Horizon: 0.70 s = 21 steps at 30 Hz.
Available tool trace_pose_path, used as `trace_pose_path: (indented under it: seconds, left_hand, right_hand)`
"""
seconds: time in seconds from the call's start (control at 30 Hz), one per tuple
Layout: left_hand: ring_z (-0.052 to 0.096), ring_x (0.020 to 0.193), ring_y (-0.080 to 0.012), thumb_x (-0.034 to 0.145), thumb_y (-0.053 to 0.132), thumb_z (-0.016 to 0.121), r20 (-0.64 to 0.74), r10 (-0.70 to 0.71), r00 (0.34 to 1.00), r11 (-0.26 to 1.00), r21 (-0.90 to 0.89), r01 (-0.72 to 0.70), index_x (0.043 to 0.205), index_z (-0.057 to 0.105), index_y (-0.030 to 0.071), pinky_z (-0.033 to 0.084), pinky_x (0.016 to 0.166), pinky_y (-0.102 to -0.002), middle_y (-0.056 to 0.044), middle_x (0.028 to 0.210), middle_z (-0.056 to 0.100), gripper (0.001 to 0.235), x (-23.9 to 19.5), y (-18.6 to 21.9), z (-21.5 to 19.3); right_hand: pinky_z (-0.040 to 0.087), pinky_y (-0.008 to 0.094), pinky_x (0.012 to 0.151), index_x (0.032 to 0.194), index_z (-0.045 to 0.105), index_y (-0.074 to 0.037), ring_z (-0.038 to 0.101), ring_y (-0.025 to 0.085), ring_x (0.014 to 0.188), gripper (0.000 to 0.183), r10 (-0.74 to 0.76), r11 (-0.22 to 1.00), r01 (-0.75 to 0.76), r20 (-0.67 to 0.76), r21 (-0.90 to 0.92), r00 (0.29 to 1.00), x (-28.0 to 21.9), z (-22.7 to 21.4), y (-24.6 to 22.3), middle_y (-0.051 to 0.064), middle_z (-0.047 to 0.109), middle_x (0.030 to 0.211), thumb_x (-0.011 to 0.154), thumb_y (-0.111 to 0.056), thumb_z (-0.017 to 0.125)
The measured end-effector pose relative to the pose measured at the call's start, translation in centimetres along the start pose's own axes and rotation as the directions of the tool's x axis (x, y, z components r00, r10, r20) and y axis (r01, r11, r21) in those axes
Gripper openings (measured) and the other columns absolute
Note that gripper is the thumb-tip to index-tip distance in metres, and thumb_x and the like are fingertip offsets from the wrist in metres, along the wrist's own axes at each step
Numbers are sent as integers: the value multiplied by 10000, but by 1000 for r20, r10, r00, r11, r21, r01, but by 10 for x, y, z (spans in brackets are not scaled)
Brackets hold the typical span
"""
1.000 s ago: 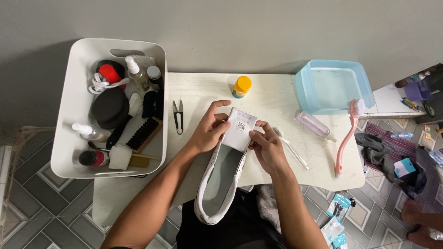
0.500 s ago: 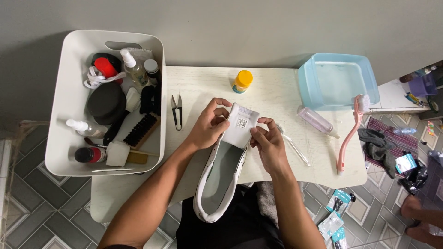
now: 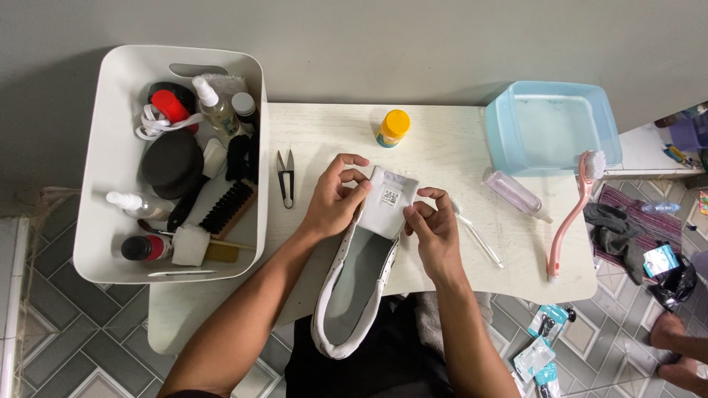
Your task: The person cleans the tongue of a white sneaker by spraying a liquid onto it and scrubbing with a small brush. They hold the shoe steady with one hand while applying the cleaner and brushing with the other.
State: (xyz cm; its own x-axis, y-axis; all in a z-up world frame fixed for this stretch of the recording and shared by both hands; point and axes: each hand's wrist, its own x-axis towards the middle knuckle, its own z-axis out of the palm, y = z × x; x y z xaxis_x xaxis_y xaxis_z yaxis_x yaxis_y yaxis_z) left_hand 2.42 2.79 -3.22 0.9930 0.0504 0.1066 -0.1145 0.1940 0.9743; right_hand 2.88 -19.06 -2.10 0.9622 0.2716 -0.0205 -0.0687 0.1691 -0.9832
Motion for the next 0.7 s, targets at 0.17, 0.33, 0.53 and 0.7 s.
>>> trace_pose_path:
  seconds: [0.17,0.33,0.53,0.7]
  left_hand:
    - [623,509,-155,947,40,509,13,2,1000,999,-38,-1,1232,495,49,490,437,-258,-111,821,646,285,-2,9,2]
    - [609,520,-146,934,71,518,47,6,999,998,-68,-3,1262,488,57,488,458,-250,-106,833,644,329,-5,16,1]
    - [608,574,-150,873,47,588,106,5,994,997,-81,4,1326,464,72,503,515,-258,-117,882,630,471,-5,13,-3]
    - [564,620,-130,856,71,647,137,23,990,1000,-18,-21,1254,392,95,450,535,-248,-117,948,606,473,-6,9,-3]
  right_hand:
    - [461,260,644,1269,449,-69,535,122,645,342,-13,1000,13,11,-13,1000,0,-1,-1,78,646,757,985,-8,629]
    - [463,253,648,1274,443,-65,541,114,645,348,-20,999,21,23,-34,1000,0,2,-4,74,634,745,988,-31,639]
    - [472,265,647,1289,446,-69,551,125,635,363,-20,999,21,13,-29,1000,0,3,-2,77,638,735,988,-43,646]
    - [477,269,660,1290,435,-79,565,137,644,355,-2,1000,2,14,-19,1000,1,0,0,81,631,741,996,-40,629]
